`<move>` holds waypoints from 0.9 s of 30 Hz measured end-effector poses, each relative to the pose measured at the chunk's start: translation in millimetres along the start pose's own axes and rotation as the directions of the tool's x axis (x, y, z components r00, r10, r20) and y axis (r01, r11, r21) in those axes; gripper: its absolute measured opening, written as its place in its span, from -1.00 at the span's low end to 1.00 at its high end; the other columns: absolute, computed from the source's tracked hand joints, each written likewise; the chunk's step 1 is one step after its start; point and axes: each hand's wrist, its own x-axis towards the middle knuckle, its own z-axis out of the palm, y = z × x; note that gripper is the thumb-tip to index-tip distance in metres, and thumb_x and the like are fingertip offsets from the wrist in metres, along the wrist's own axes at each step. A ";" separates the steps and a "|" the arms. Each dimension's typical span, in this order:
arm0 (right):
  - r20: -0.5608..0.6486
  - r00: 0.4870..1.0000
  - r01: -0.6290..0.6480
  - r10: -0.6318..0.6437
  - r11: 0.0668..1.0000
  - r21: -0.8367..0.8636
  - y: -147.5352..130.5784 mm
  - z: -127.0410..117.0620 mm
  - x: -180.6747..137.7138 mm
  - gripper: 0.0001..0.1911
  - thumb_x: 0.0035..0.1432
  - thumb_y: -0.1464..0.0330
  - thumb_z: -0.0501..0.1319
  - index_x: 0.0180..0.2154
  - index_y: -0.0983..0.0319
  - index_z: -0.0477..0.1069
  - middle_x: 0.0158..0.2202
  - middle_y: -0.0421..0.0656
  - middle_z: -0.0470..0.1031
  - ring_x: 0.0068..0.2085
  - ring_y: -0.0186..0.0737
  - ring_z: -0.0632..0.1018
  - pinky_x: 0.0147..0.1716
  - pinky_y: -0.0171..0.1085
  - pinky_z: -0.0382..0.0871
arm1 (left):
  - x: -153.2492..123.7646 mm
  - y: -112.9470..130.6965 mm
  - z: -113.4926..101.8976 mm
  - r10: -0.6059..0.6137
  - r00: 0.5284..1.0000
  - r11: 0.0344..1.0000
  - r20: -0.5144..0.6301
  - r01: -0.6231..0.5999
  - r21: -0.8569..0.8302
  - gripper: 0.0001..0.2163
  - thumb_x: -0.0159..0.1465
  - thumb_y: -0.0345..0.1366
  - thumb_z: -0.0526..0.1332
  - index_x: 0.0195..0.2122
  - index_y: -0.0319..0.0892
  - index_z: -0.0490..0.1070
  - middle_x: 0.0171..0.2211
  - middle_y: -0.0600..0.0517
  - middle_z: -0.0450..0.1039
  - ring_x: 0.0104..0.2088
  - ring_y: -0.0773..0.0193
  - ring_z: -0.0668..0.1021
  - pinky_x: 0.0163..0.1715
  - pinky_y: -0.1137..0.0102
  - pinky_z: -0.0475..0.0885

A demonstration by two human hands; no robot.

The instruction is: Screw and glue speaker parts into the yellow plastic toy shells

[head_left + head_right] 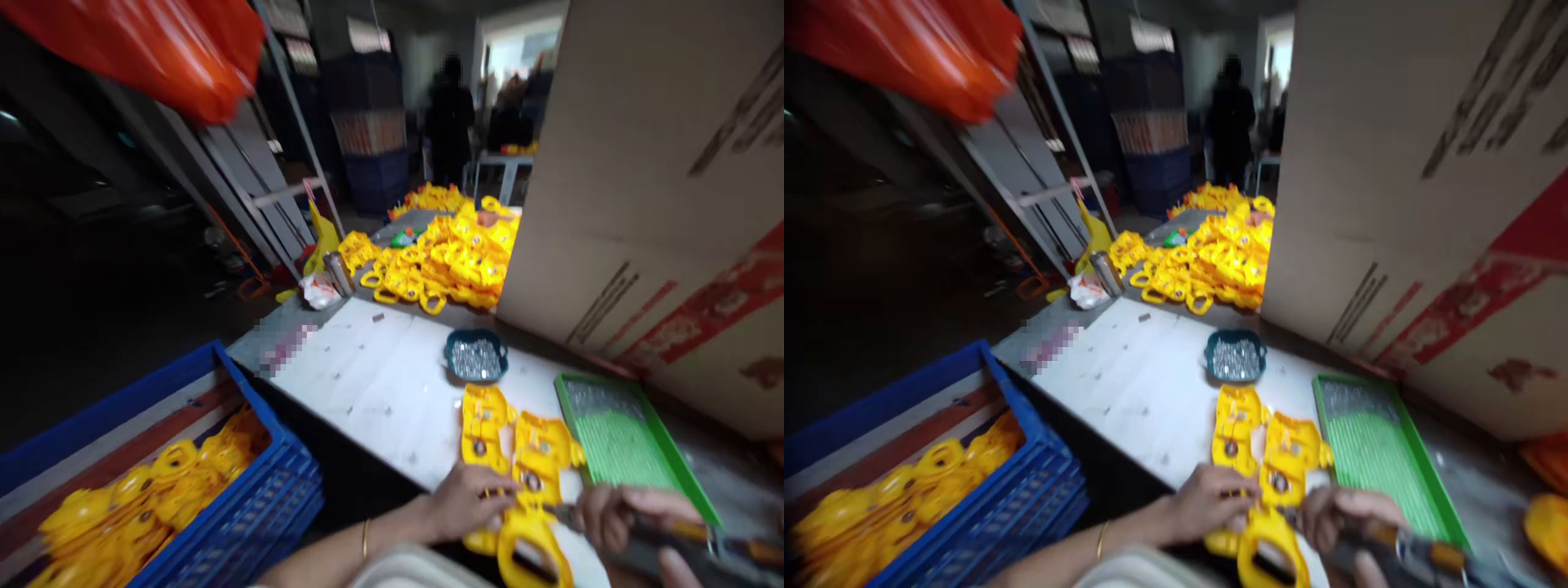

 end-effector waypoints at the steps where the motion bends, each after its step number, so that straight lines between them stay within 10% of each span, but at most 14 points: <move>1: 0.001 0.998 0.068 -0.068 0.997 0.036 -4.7 7.2 -0.5 -0.75 0.07 0.18 0.14 -0.21 0.08 0.44 -0.73 -0.28 0.20 -0.74 -0.26 0.25 -0.77 -0.24 0.19 | -7.0 2.8 -1.1 0.005 1.000 1.000 0.010 -0.006 0.015 -0.80 0.21 -0.35 0.30 -0.13 -0.14 0.59 -0.20 0.01 0.63 -0.23 0.25 0.66 -0.13 0.45 0.54; 12: 0.011 0.999 0.045 -0.047 0.995 0.093 -12.1 25.7 -1.6 -0.81 0.09 0.19 0.24 -0.25 0.12 0.40 -0.67 -0.33 0.27 -0.70 -0.36 0.32 -0.70 -0.32 0.27 | -14.2 14.3 -7.8 0.249 0.965 0.965 -0.086 -0.255 -0.065 -0.66 0.26 -0.31 0.29 0.07 -0.18 0.44 -0.21 -0.01 0.62 -0.34 0.38 0.65 -0.37 0.59 0.55; 27: 0.005 1.000 0.016 -0.016 0.992 0.122 -0.9 21.6 -0.8 -0.82 0.09 0.23 0.23 -0.23 0.10 0.43 -0.68 -0.32 0.25 -0.70 -0.32 0.31 -0.73 -0.29 0.23 | -11.1 17.1 -7.9 0.257 0.965 0.966 -0.050 -0.258 -0.028 -0.68 0.30 -0.29 0.25 0.08 -0.17 0.44 -0.22 0.00 0.62 -0.37 0.42 0.63 -0.37 0.61 0.55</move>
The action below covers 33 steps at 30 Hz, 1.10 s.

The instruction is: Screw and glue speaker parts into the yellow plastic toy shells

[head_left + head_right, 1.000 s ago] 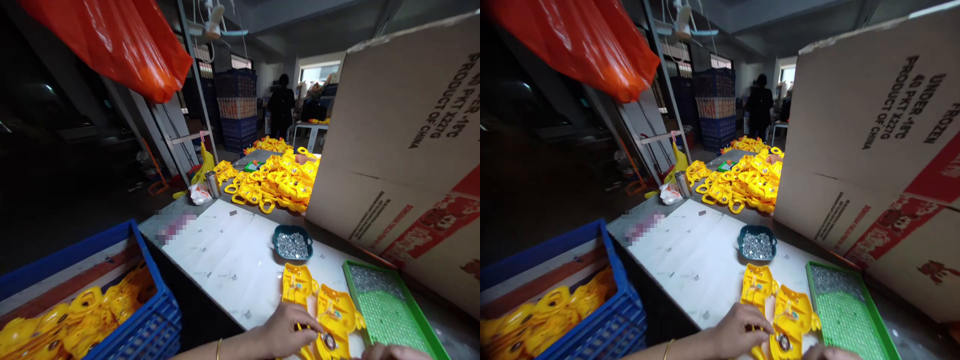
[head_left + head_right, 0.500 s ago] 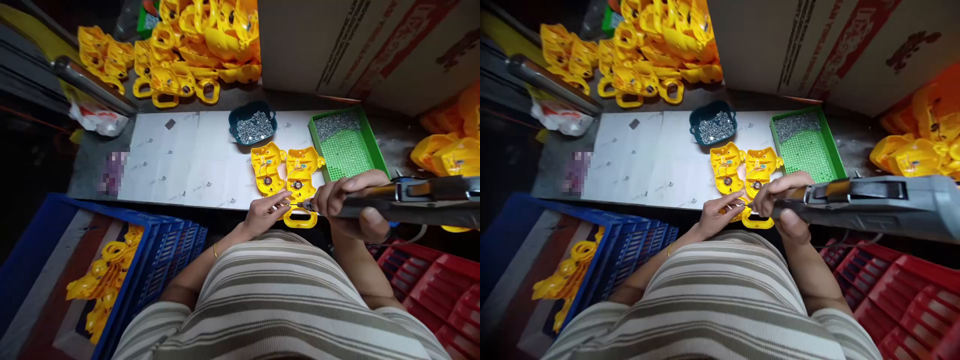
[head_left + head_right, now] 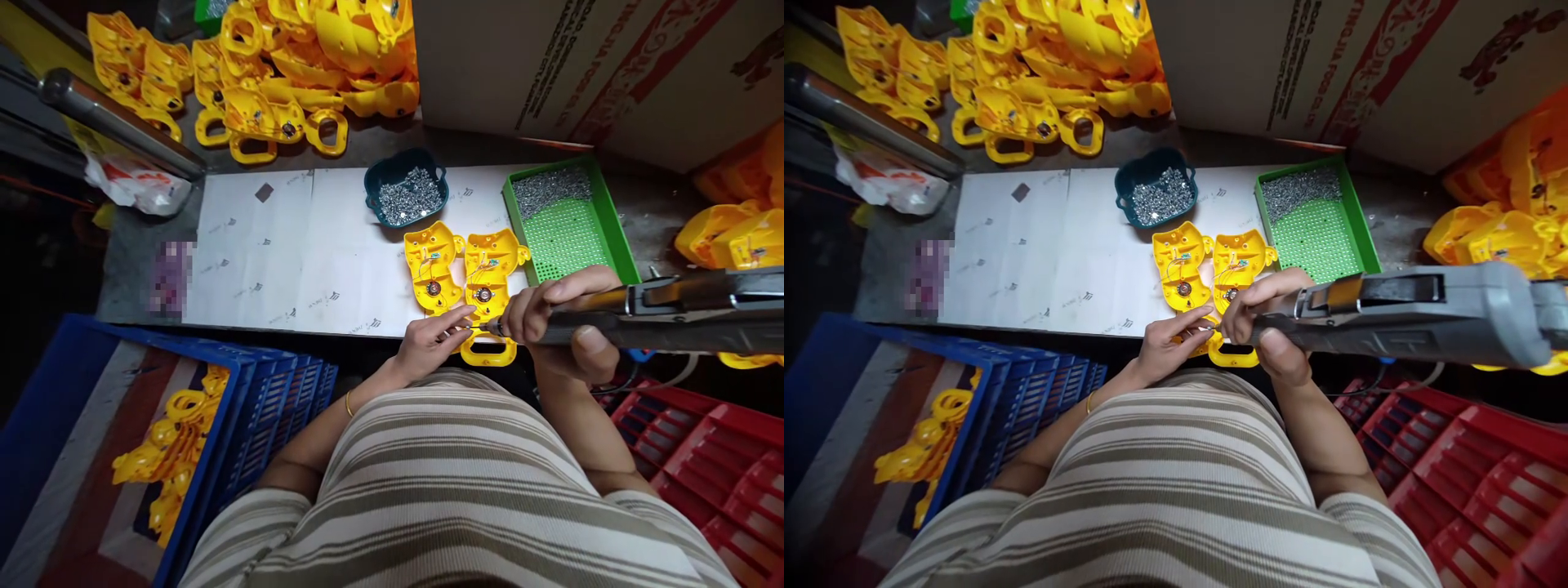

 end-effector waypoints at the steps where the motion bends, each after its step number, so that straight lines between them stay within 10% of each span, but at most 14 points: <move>1: 0.020 1.000 0.009 -0.009 1.000 0.008 1.3 -1.3 0.1 -0.82 0.09 0.23 0.23 -0.23 0.10 0.43 -0.68 -0.32 0.26 -0.70 -0.32 0.32 -0.73 -0.29 0.24 | 0.0 0.1 0.1 0.008 1.000 1.000 -0.003 -0.008 0.003 -0.67 0.30 -0.29 0.24 0.09 -0.16 0.43 -0.21 0.00 0.62 -0.36 0.41 0.64 -0.37 0.61 0.55; 25: 0.101 0.995 -0.020 0.021 1.000 -0.007 6.6 -3.7 -4.1 -0.76 0.10 0.24 0.24 -0.16 0.13 0.45 -0.65 -0.29 0.31 -0.67 -0.28 0.38 -0.68 -0.24 0.33 | -1.4 -3.3 2.2 0.001 0.999 0.999 0.049 -0.003 0.046 -0.63 0.34 -0.22 0.18 0.16 -0.13 0.34 -0.16 0.01 0.59 -0.43 0.45 0.58 -0.37 0.57 0.52; 28: 0.080 0.997 0.006 -0.004 1.000 -0.027 4.9 -3.1 0.1 -0.76 0.09 0.22 0.25 -0.18 0.14 0.46 -0.66 -0.30 0.30 -0.67 -0.30 0.37 -0.70 -0.27 0.32 | -2.3 -6.0 -4.0 0.046 0.997 0.960 -0.058 -0.029 0.280 -0.62 0.28 -0.17 0.25 0.10 -0.13 0.39 -0.06 -0.08 0.53 -0.17 0.27 0.58 -0.12 0.40 0.50; 33: 0.056 0.989 0.141 -0.138 0.988 -0.056 16.8 -1.0 15.3 -0.79 0.10 0.21 0.24 -0.21 0.12 0.45 -0.66 -0.32 0.29 -0.70 -0.35 0.33 -0.74 -0.33 0.26 | -8.7 -28.3 -5.7 -0.156 0.951 0.789 -0.266 0.282 0.545 -0.23 0.12 0.16 0.28 0.26 -0.17 0.19 0.29 -0.29 0.10 0.24 -0.13 0.23 0.17 0.04 0.20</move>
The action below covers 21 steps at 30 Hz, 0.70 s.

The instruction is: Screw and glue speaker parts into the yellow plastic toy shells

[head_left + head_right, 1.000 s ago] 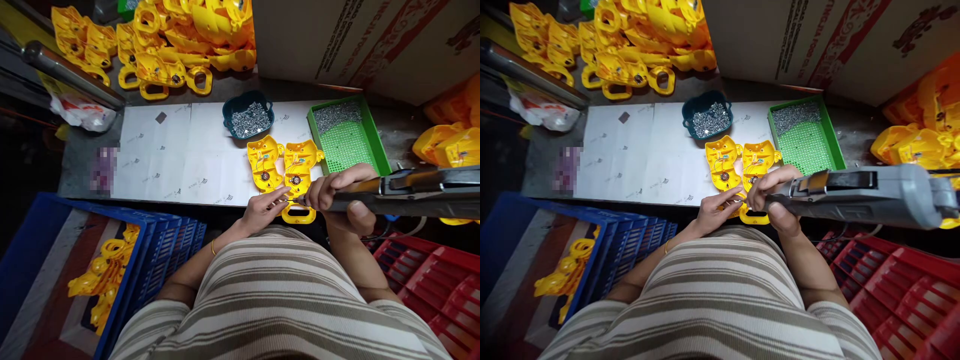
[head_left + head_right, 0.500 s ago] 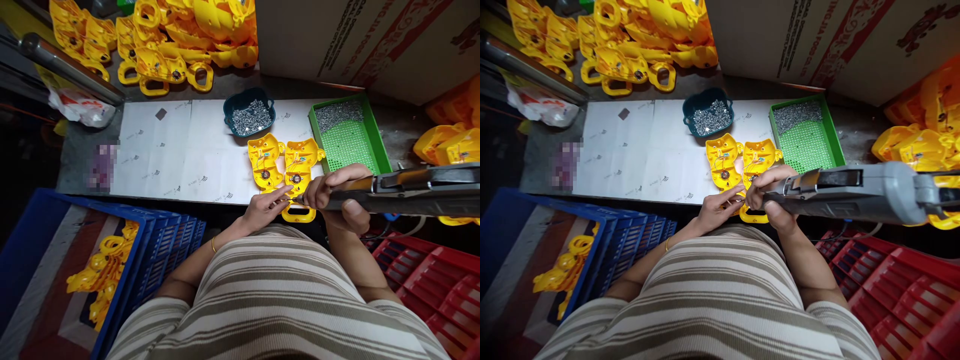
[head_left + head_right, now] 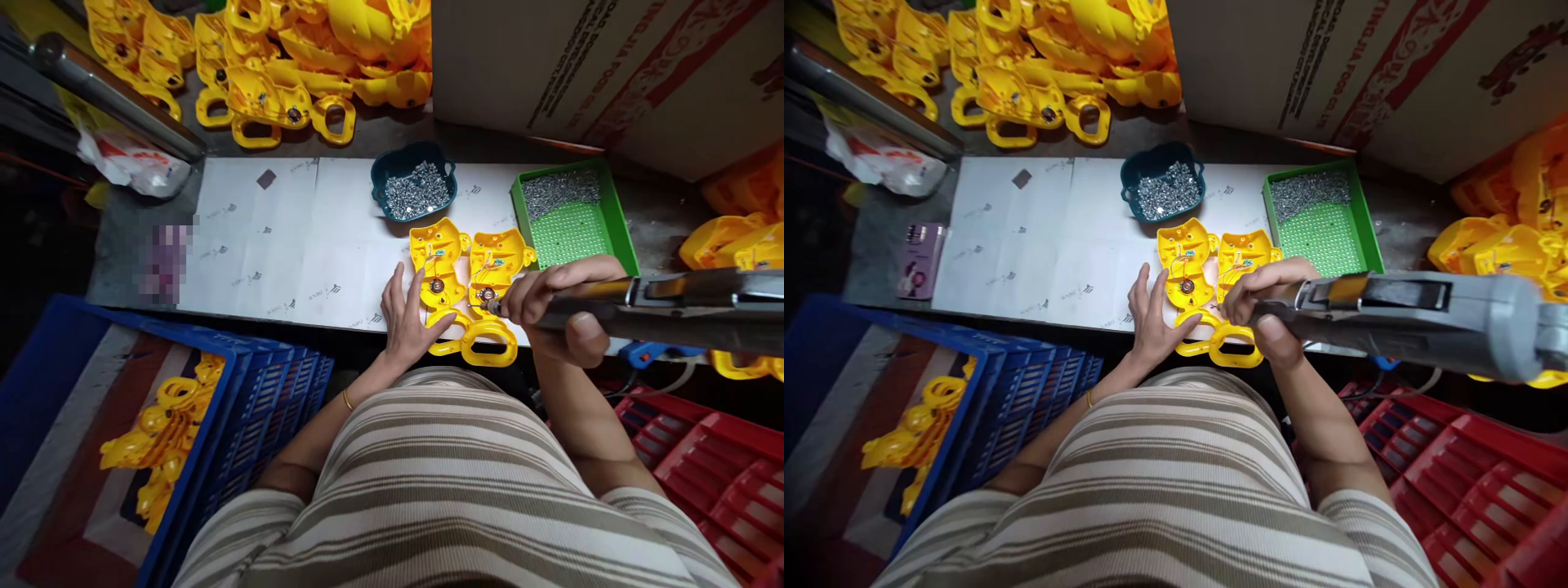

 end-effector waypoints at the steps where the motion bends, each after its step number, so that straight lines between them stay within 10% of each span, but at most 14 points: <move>1: 0.004 1.000 0.028 -0.028 1.000 -0.003 5.5 0.5 2.4 -0.80 0.11 0.21 0.23 -0.21 0.11 0.44 -0.67 -0.33 0.28 -0.70 -0.35 0.32 -0.75 -0.34 0.25 | -0.6 -3.2 3.8 -0.036 0.999 0.999 0.027 0.036 0.016 -0.16 0.10 0.21 0.26 0.30 -0.17 0.10 0.32 -0.31 0.03 0.26 -0.15 0.19 0.18 0.02 0.16; 21: 0.107 0.982 -0.149 0.156 0.986 -0.072 80.3 -3.7 0.6 -0.69 0.05 0.03 0.27 -0.21 -0.01 0.33 -0.70 -0.36 0.23 -0.71 -0.27 0.29 -0.72 -0.24 0.22 | 1.0 -2.0 7.3 -0.088 0.977 0.996 0.196 0.084 0.029 -0.18 0.18 0.18 0.17 0.33 -0.24 0.03 0.29 -0.29 0.14 0.25 -0.09 0.22 0.15 0.09 0.08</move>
